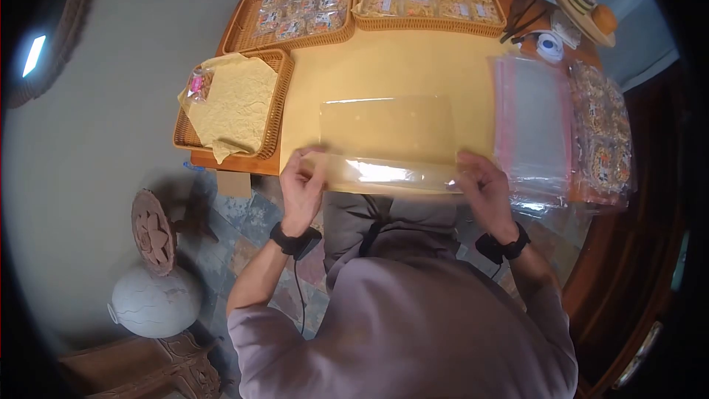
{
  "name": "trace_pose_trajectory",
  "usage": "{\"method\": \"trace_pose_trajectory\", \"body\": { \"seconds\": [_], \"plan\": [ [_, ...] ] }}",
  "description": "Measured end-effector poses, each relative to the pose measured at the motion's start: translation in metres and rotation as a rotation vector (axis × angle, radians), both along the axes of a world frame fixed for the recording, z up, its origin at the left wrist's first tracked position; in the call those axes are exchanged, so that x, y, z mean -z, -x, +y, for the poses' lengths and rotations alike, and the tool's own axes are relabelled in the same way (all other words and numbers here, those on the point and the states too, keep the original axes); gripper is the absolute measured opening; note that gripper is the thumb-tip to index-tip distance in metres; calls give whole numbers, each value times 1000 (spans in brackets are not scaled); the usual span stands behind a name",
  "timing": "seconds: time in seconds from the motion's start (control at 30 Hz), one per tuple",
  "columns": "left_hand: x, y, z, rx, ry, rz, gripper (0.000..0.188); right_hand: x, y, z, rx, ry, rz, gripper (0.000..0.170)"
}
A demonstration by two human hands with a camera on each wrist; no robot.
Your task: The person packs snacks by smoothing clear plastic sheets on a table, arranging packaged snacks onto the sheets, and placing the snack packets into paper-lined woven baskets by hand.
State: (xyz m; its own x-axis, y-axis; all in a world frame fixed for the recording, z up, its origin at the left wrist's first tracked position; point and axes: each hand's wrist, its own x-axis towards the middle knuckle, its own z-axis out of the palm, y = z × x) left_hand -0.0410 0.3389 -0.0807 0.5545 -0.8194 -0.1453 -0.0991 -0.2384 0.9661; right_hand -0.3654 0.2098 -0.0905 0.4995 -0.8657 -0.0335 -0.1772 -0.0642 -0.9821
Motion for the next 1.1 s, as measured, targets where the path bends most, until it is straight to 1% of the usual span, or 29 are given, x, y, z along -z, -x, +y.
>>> {"method": "trace_pose_trajectory", "body": {
  "seconds": [0.03,0.1,0.13,0.2,0.23,0.27,0.33,0.37,0.4,0.43,0.47,0.5,0.53,0.6,0.63,0.7,0.73,0.8,0.83,0.9,0.93,1.0,1.03,1.07,1.1],
  "plan": [
    [-2,4,-2,1,2,0,29,-3,-2,0,1,2,0,32],
    [-9,14,-6,-76,243,-640,31,-13,-5,2,95,-222,-186,43],
    [-12,16,-3,-67,246,-636,31,-16,-4,0,106,-220,-184,43],
    [-15,21,13,350,403,-937,36,-19,2,-2,123,-299,-204,52],
    [-17,26,14,463,378,-1045,49,-21,3,-1,146,-302,-194,52],
    [-17,30,16,484,392,-1026,49,-23,3,0,139,-319,-206,53],
    [-17,35,16,668,263,-1258,73,-27,7,2,184,-327,-203,54],
    [-23,37,15,710,286,-1185,74,-26,7,2,167,-339,-214,55],
    [-27,41,14,742,322,-1167,74,-25,9,2,150,-350,-228,55],
    [-31,45,15,783,296,-1167,69,-26,11,1,192,-343,-221,55],
    [-36,50,14,818,266,-1172,65,-28,13,0,177,-386,-262,55],
    [-43,58,10,812,251,-1212,57,-30,15,-2,156,-425,-307,55],
    [-40,56,10,829,272,-1207,57,-33,19,-4,180,-417,-306,55],
    [-34,41,10,898,330,-1360,41,-40,25,-4,118,-452,-328,59],
    [-39,41,4,916,353,-1357,41,-44,30,-3,143,-444,-330,59],
    [-64,44,-3,759,403,-1216,30,-54,41,1,142,485,157,73],
    [-78,46,-9,770,419,-1208,30,-68,47,1,158,487,169,73],
    [-108,52,-26,714,384,-1110,28,-100,56,1,-105,807,273,85],
    [-121,56,-36,717,393,-1107,28,-99,57,3,-99,810,279,85],
    [-144,64,-60,685,421,-1178,31,-95,54,5,-298,489,-88,84],
    [-153,68,-72,687,432,-1179,31,-95,53,6,-292,496,-84,84],
    [-168,77,-97,736,431,-1104,33,-96,53,6,-207,495,-29,70],
    [-174,82,-110,754,443,-1085,34,-94,54,6,-199,504,-24,70],
    [-178,88,-125,775,455,-1066,35,-89,55,6,-77,423,-35,58],
    [-180,96,-141,737,541,-1129,37,-83,56,8,47,336,-47,45]
  ]
}}
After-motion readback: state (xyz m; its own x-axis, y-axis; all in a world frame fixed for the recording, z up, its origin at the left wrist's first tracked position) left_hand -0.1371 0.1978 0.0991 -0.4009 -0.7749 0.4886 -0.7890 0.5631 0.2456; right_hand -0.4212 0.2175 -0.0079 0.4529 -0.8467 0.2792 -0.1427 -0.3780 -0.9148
